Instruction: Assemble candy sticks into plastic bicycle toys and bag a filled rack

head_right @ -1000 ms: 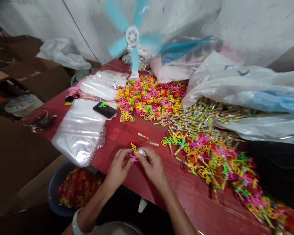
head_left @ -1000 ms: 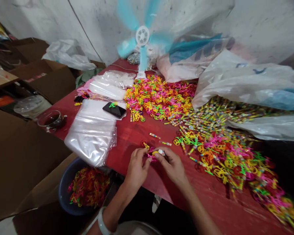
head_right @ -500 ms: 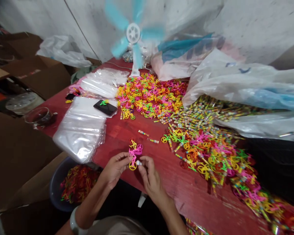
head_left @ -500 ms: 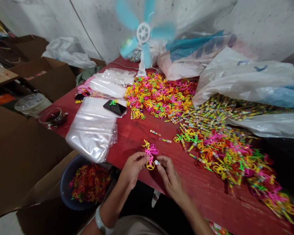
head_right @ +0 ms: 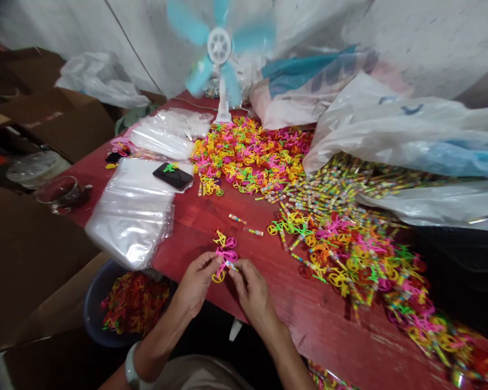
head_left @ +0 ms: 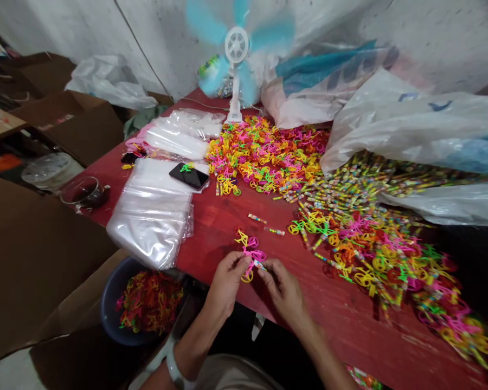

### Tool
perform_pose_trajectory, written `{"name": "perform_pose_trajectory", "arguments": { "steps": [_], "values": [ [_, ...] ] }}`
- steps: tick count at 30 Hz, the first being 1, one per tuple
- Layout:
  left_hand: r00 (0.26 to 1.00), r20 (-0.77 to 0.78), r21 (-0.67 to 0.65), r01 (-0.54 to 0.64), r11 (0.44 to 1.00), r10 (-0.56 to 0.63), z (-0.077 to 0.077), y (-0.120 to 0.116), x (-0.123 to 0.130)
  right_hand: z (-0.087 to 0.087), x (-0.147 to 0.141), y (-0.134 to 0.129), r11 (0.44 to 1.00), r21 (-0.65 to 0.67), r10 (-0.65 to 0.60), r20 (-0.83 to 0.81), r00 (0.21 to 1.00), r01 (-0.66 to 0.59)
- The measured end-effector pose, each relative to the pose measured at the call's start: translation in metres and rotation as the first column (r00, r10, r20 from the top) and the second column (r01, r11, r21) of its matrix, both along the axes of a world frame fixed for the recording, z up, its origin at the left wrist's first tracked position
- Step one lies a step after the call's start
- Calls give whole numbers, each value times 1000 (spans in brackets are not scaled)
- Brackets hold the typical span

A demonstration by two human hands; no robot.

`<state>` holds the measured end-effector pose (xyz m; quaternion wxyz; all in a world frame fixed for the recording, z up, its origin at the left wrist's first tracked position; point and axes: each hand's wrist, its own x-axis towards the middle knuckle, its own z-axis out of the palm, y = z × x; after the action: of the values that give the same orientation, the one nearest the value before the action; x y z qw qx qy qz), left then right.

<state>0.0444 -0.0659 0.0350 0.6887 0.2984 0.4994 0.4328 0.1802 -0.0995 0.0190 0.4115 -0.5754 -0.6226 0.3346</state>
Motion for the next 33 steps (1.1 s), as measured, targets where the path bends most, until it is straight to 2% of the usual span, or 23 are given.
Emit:
{"name": "perform_pose_trajectory", "arguments": {
  "steps": [5, 10, 12, 15, 17, 19, 21, 22, 23, 24, 26, 27, 28, 30, 33],
  "values": [
    [996, -23, 13, -86, 996, 87, -7, -2, 9, 0, -3, 0, 998, 65, 4, 32, 999, -6],
    [985, -168, 26, -25, 999, 29, -9, -4, 7, -5, -8, -5, 998, 11, 58, -37, 998, -57],
    [977, -208, 24, 46, 999, -40, -6, -4, 8, -8, -5, -8, 998, -46, 50, -78, 996, -53],
    [940, -291, 95, 212, 973, -176, -2, 2, 12, -8, 19, -12, 994, -94, -60, -64, 996, 54],
    [898, -420, 218, 242, 946, -132, -3, 11, 13, -4, 52, -13, 977, -24, -211, 59, 976, 212],
    [830, -557, 349, 189, 918, 40, -9, 22, 11, 1, 91, -12, 909, 156, -414, 239, 879, 386],
    [723, -659, 436, 140, 889, 209, -18, 33, 7, 4, 120, -7, 799, 349, -601, 412, 685, 491],
    [661, -703, 456, 137, 879, 262, -23, 39, 6, 4, 127, -3, 761, 412, -649, 463, 603, 502],
    [595, -747, 463, 144, 875, 297, -27, 43, 5, 4, 127, 4, 752, 435, -660, 491, 569, 496],
    [528, -788, 457, 159, 875, 315, -31, 46, 5, 2, 122, 12, 771, 423, -636, 496, 591, 475],
    [413, -857, 415, 197, 888, 309, -36, 49, 8, -4, 96, 32, 864, 333, -499, 461, 734, 379],
    [374, -879, 391, 214, 895, 295, -37, 49, 9, -8, 80, 43, 894, 285, -444, 446, 777, 346],
    [350, -894, 372, 228, 900, 281, -37, 48, 11, -12, 64, 53, 912, 241, -410, 473, 780, 333],
    [353, -899, 356, 242, 903, 260, -36, 46, 12, -19, 39, 68, 934, 142, -348, 567, 747, 327],
    [469, -849, 378, 216, 900, 244, -34, 43, 9, -26, 27, 73, 942, 61, -290, 639, 713, 329]
  ]
}}
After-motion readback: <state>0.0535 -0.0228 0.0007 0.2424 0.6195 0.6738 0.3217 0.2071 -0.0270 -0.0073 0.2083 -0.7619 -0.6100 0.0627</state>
